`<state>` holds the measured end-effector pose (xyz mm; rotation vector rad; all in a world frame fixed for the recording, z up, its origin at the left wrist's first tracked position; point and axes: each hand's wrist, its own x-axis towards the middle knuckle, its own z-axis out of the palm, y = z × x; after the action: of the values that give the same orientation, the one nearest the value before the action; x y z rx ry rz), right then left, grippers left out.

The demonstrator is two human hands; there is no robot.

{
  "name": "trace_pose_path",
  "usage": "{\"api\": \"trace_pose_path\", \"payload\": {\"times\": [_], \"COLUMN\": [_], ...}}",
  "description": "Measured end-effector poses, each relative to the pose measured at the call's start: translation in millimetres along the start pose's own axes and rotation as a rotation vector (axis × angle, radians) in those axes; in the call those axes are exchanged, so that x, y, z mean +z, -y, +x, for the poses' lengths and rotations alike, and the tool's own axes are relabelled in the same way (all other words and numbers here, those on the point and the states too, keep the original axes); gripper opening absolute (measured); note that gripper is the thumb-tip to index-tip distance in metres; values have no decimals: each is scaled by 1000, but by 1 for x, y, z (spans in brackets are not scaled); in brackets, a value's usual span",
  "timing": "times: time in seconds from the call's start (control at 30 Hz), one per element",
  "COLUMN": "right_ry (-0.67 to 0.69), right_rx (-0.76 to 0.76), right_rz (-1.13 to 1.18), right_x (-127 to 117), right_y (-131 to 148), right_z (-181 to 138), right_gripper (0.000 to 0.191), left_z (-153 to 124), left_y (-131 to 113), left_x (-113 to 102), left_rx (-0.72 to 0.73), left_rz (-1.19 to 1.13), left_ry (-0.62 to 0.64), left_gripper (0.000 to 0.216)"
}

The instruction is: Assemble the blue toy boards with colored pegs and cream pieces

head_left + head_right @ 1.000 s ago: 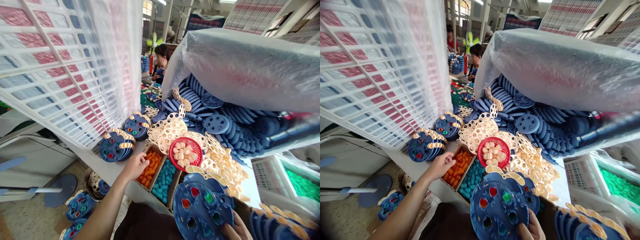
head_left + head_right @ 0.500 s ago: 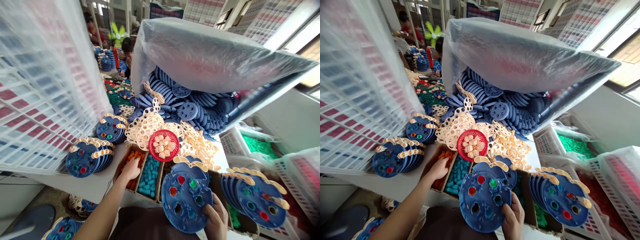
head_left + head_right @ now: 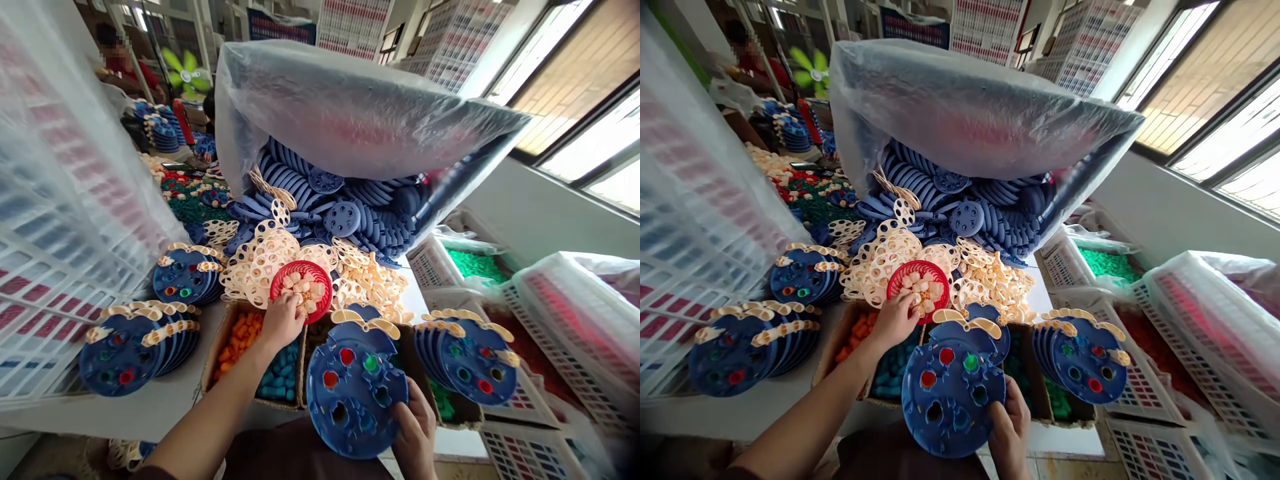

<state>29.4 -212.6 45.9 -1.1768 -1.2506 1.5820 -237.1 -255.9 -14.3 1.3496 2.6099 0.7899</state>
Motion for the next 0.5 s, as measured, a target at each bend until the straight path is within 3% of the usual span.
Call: {"api": "trace_pose_path", "payload": {"times": [0.17, 0.5], "right_ry": [-14, -15], "right_rx": [8, 35], "right_rz": [72, 125], "right_x": [-10, -20], "right_y": [-9, -22], "right_z": [-1, 4], "right_gripper": [16, 17], "left_z": [16, 36], "left_y": [-12, -8], "left_x": [15, 14], "left_rx": [-18, -8], "left_rz": [146, 223], "left_ry": [-7, 73], "left_gripper": [51, 47]}}
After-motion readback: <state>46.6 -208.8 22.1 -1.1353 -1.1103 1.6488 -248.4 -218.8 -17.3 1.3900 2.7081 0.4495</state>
